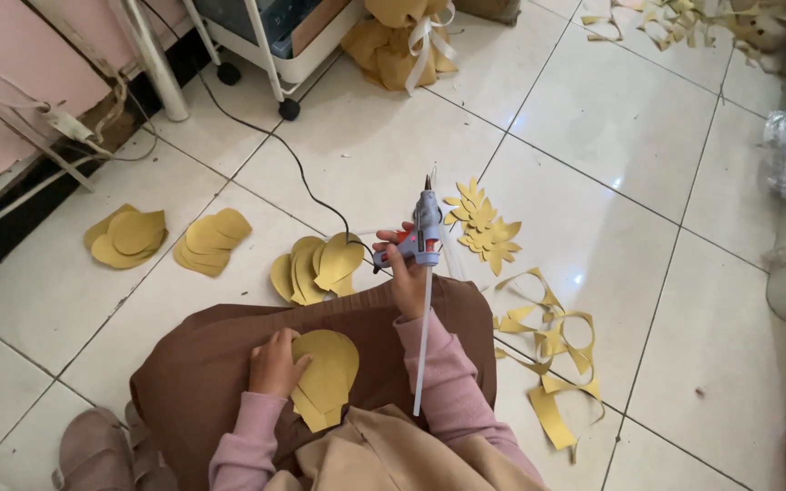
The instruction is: The person sits on the floor and uses a hot glue gun to apply glue to the edges of yellow paper cutouts. They then press the glued edges together to form a shape, repeating the process with multiple cutouts.
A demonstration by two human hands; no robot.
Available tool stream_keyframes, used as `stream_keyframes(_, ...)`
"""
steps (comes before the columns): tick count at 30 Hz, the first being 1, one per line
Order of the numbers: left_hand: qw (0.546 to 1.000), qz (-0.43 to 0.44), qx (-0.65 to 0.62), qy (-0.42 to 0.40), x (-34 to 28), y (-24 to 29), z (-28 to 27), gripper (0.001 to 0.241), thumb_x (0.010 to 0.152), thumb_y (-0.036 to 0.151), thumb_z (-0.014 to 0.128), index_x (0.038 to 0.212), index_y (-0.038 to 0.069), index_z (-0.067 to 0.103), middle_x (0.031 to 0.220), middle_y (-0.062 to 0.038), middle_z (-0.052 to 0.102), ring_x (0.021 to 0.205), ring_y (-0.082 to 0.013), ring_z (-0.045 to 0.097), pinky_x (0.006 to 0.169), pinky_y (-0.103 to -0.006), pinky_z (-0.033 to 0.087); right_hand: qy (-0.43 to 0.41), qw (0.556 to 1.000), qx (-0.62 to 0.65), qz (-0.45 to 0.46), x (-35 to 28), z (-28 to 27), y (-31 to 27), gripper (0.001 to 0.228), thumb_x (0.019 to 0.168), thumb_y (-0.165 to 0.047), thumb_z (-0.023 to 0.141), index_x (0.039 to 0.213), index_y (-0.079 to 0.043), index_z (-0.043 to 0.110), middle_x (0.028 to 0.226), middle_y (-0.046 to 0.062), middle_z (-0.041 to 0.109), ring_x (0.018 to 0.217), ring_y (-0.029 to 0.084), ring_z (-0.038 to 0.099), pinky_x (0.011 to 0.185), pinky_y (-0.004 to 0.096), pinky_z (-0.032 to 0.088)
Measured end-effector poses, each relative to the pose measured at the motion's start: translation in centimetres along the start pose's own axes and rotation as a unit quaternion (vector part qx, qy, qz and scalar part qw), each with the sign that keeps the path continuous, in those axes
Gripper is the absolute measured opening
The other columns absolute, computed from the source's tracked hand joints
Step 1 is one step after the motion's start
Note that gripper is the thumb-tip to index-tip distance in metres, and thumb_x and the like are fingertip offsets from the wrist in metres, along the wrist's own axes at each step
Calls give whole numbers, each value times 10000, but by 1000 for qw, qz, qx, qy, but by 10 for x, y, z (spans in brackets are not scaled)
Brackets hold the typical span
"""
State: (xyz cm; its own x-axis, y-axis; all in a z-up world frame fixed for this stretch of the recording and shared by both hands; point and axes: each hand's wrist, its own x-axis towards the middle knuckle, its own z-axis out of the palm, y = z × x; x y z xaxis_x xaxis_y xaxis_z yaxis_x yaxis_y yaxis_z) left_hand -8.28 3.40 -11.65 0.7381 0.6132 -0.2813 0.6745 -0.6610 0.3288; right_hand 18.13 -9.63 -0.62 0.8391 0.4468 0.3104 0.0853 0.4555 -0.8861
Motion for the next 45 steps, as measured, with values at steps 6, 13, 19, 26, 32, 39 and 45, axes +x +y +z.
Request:
stream_keyframes(6,962,23,-272,24,-4,2,-36,261,822,223,797,1028,147,659,1051,-131,743,1074,-377,706,908,-479,560,-12,999,9,34,-2,-2,7,410,1031,-88,577,1390,-37,388,1164,198,718,947,203,741,813,299,609)
stream_keyframes(13,878,71,-471,52,-15,21,-79,191,845,110,799,935,50,642,1157,-163,773,1101,-332,720,919,-433,563,-103,992,-4,70,-12,-9,35,443,996,-81,634,1381,-4,427,1122,238,733,905,243,753,789,323,603)
stream_keyframes(19,794,81,-566,206,13,58,-89,214,898,139,811,988,91,623,841,8,669,797,-65,589,732,-240,539,-116,975,-154,112,-21,12,5,473,858,-181,864,1248,-48,632,954,119,763,783,175,712,686,303,560)
stream_keyframes(26,823,67,-513,235,35,108,-144,186,896,257,826,1000,158,707,738,9,706,637,-41,586,566,-205,507,-108,972,-116,172,-26,10,14,292,864,-107,833,1113,-74,685,798,48,724,660,145,663,638,273,541)
stream_keyframes(32,745,89,-643,151,58,111,-126,444,962,314,765,1291,91,568,971,-84,739,773,-88,702,689,-231,596,-35,988,-66,134,-18,9,-2,274,866,-96,837,1056,-18,657,781,59,677,639,147,655,628,288,546)
stream_keyframes(39,694,50,-717,38,26,144,-122,184,1019,256,687,1072,80,693,878,3,688,807,-74,684,743,-286,627,38,993,-43,106,-13,1,-12,343,927,-91,798,1173,-5,577,880,87,678,699,154,673,673,295,552)
stream_keyframes(45,705,25,-683,188,54,116,-111,250,1004,273,702,827,98,694,682,-3,638,647,-79,681,631,-248,624,-50,986,-107,115,-18,6,-10,320,1037,-160,614,1304,-18,511,1257,208,631,944,282,707,802,384,585)
